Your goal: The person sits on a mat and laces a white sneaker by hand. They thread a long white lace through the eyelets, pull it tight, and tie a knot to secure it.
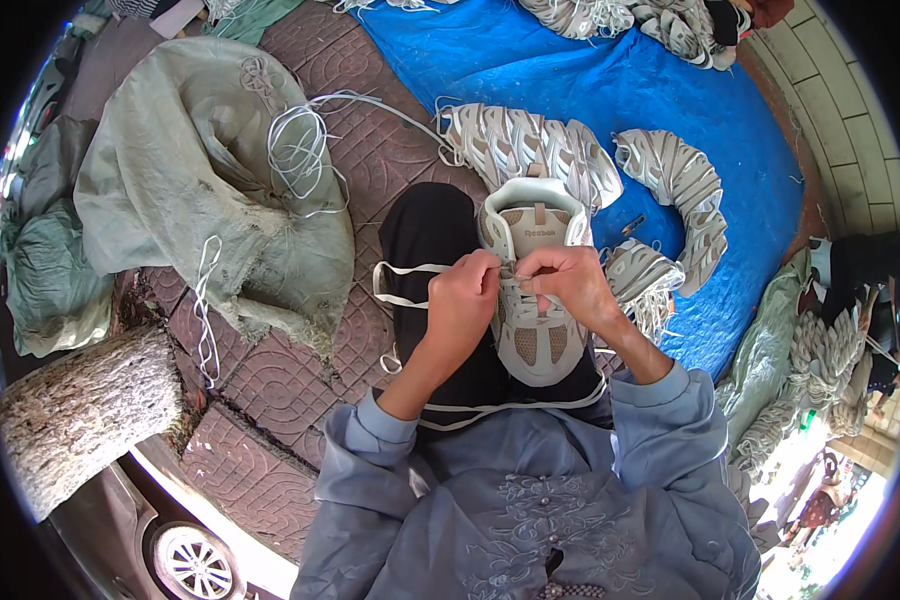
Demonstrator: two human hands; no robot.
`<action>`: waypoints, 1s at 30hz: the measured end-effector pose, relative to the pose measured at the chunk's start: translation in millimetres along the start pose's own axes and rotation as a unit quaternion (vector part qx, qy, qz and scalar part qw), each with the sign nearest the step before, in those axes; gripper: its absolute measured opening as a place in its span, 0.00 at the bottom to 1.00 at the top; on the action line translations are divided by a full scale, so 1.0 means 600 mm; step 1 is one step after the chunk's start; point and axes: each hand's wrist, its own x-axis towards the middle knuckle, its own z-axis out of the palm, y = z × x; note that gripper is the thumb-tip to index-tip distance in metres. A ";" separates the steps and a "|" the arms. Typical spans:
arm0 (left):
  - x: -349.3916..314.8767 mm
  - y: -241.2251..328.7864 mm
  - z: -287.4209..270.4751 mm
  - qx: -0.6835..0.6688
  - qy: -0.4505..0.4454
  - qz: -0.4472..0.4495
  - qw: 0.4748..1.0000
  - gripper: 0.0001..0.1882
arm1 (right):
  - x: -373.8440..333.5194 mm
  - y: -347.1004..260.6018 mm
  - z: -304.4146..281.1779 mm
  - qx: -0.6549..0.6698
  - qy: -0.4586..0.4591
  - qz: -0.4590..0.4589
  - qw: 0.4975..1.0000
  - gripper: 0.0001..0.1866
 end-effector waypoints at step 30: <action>0.060 0.062 -0.012 0.338 -0.241 0.259 0.872 0.04 | -0.065 0.054 -0.054 0.214 -0.062 -0.047 0.974 0.08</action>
